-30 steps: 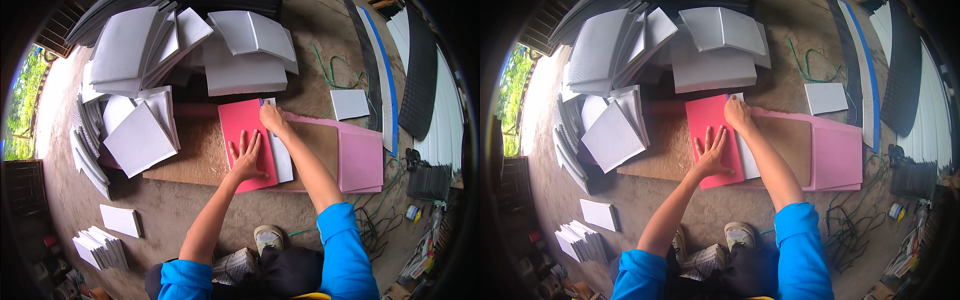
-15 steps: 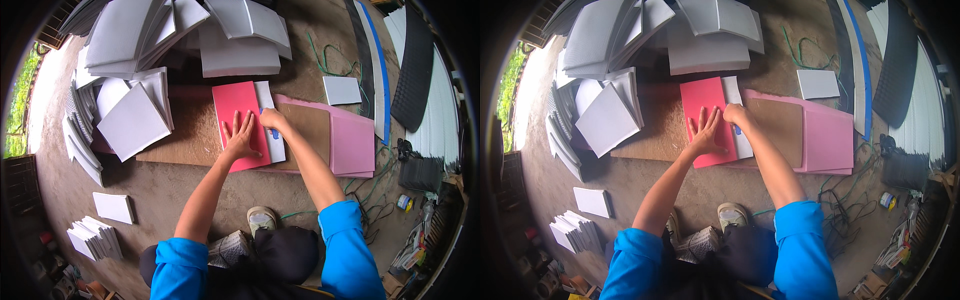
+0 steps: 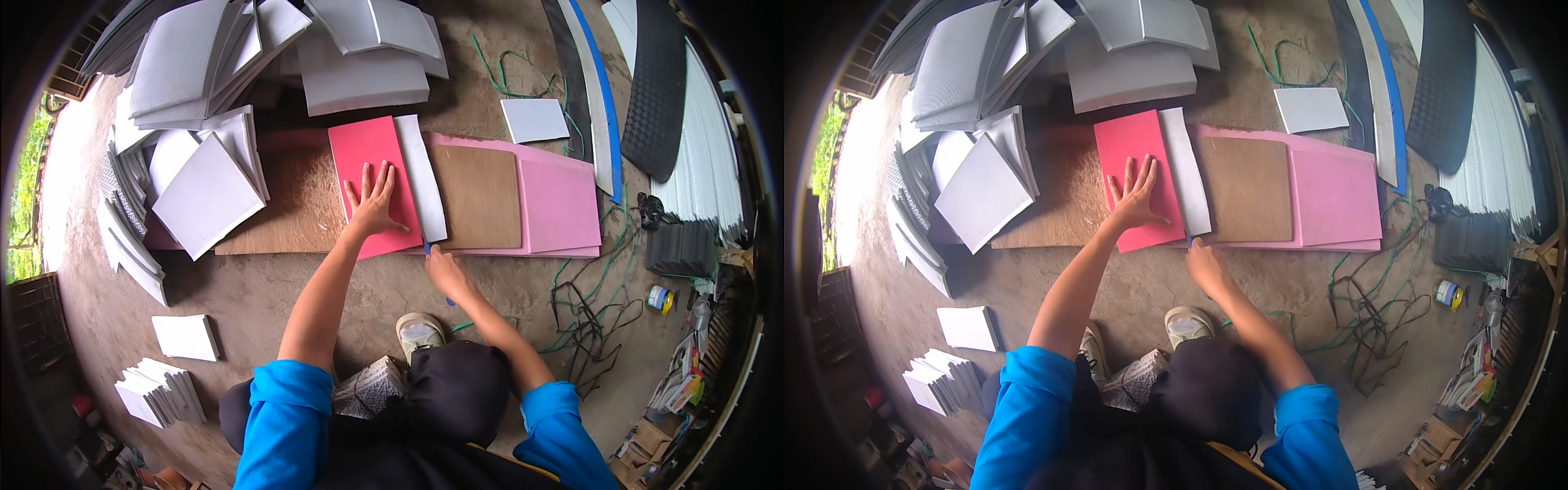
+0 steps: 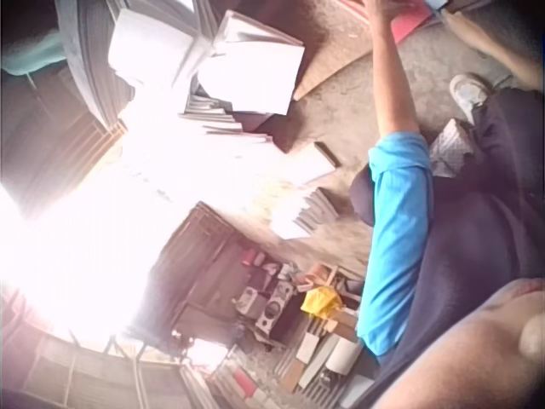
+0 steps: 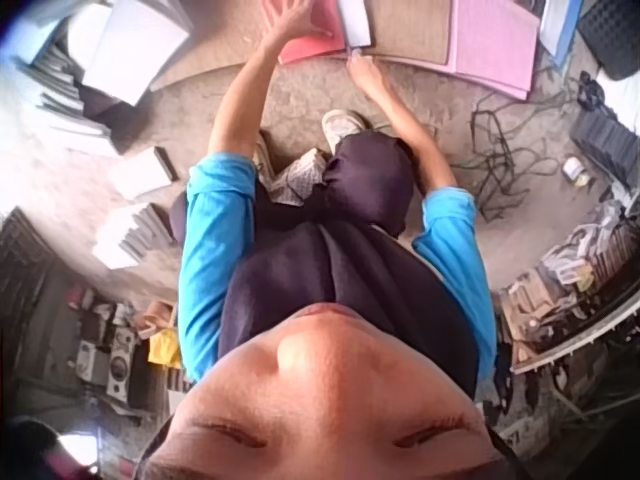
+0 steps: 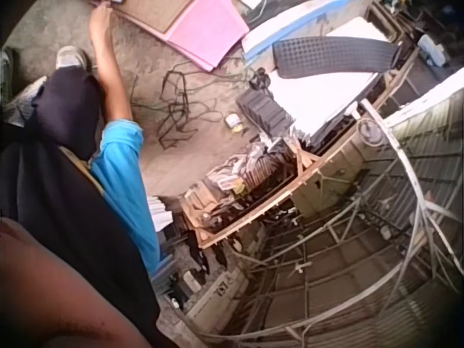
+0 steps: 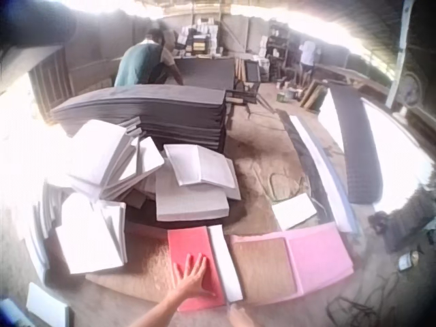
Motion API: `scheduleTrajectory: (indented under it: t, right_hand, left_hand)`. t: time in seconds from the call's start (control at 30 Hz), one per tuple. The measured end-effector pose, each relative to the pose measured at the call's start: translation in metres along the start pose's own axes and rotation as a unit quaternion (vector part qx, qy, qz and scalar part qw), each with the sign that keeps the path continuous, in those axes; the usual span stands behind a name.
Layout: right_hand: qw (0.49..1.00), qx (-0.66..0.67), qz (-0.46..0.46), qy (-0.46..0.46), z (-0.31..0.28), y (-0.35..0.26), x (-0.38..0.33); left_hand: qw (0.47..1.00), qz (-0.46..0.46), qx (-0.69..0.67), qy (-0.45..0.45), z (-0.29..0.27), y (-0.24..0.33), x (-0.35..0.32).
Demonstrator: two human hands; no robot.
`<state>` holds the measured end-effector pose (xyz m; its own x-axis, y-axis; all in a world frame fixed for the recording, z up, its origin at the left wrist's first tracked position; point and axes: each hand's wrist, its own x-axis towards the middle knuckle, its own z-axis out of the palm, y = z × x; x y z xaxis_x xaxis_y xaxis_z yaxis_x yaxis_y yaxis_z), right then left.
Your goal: The person sits on the floor and repeatedly places white foam sheets on a pink foam sheet, then uses a blue utility knife to trim the white sheets to size. Trimmed pieces are set aside, and the process continues with multiple sheets.
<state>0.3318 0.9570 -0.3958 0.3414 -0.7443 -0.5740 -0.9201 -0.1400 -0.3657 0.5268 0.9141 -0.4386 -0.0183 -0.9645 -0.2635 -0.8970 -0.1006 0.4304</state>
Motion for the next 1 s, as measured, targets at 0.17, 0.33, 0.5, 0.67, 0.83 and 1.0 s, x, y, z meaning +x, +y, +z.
scheduleTrajectory:
  t: [0.17,0.33,0.5,0.67,0.83,1.0]
  right_hand:
    - [1.000,0.014,0.009,0.002,0.009,0.002,-0.008]
    - [1.000,0.005,0.001,0.004,0.013,0.010,-0.013]
    - [0.996,-0.053,-0.069,0.031,-0.031,0.005,-0.006]
    - [0.978,-0.004,-0.077,0.195,-0.095,-0.042,0.090]
    - [0.972,0.016,-0.048,0.229,-0.083,-0.069,0.189]
    - [0.974,0.013,-0.036,0.225,-0.075,-0.083,0.209]
  left_hand:
    - [1.000,0.001,-0.003,-0.006,-0.001,-0.001,-0.001]
    - [1.000,0.001,0.004,-0.011,-0.001,-0.003,0.005]
    - [0.999,-0.019,0.001,-0.048,-0.004,-0.003,0.001]
    - [0.998,-0.015,-0.015,-0.052,-0.011,0.004,0.001]
    - [0.998,-0.008,-0.026,-0.055,-0.010,0.007,0.001]
    - [0.998,-0.011,-0.029,-0.046,-0.013,0.002,-0.004]
